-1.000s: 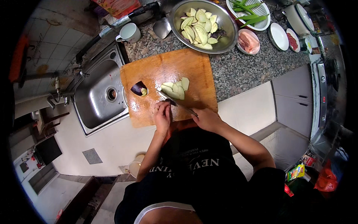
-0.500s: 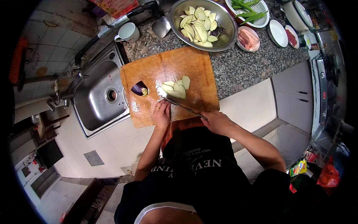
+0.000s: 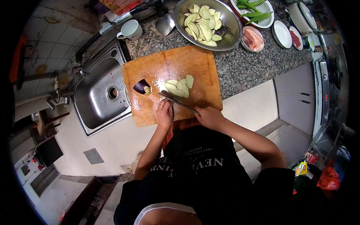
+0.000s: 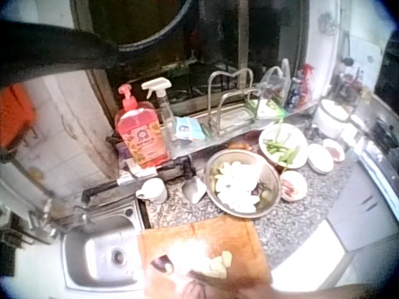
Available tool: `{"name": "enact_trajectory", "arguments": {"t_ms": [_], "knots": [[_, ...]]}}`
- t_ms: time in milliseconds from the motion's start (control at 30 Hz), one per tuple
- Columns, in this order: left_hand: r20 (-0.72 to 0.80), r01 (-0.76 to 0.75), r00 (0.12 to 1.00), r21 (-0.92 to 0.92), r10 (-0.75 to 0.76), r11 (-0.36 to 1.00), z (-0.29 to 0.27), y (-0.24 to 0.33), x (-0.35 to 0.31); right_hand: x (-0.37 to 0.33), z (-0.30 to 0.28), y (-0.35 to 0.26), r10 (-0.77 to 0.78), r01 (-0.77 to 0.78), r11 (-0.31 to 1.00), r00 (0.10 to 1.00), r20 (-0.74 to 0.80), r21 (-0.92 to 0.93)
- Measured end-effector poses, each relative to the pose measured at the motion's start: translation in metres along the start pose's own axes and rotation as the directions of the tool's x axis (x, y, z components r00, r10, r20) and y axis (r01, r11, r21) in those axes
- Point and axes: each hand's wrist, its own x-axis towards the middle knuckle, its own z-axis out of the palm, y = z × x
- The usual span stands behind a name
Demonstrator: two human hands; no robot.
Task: The person slices an eggplant on a wooden board using a cleaver, rinses a bunch of green peppers under a faucet, and then slices the peppers on the same board.
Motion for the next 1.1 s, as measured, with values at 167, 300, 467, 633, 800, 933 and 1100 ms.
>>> {"name": "enact_trajectory", "arguments": {"t_ms": [167, 300, 467, 633, 800, 933, 1100], "knots": [[0.0, -0.039, 0.999, 0.008, 0.039, 0.999, 0.0, -0.002, 0.003, 0.022, 0.012, -0.013, -0.035, 0.029, 0.998, 0.994, -0.106, -0.056], [0.025, -0.013, 1.0, 0.044, 0.012, 0.999, -0.003, 0.009, 0.008, 0.002, -0.016, -0.026, -0.002, -0.008, 0.997, 0.989, -0.146, -0.072], [0.053, 0.34, 0.939, -0.291, -0.34, 0.894, 0.005, 0.007, 0.018, -0.019, -0.034, -0.031, -0.05, 0.033, 0.996, 0.978, -0.203, -0.089], [0.6, 0.58, 0.645, -0.788, -0.474, -0.207, -0.01, 0.025, 0.051, -0.024, -0.03, -0.026, -0.106, 0.144, 0.982, 0.956, -0.272, 0.122], [0.72, 0.606, 0.687, -0.493, 0.098, -0.624, -0.026, 0.033, 0.058, -0.026, -0.05, -0.045, -0.007, 0.056, 0.869, 0.995, -0.101, 0.492], [0.769, 0.667, 0.639, -0.542, 0.018, -0.511, -0.032, 0.034, 0.056, -0.018, -0.042, -0.019, -0.002, -0.054, 0.665, 0.997, 0.074, 0.745], [0.677, 0.621, 0.731, -0.711, -0.084, -0.329, -0.022, 0.01, 0.035, -0.019, -0.039, 0.001, 0.012, -0.069, 0.49, 0.997, 0.073, 0.869]]}}
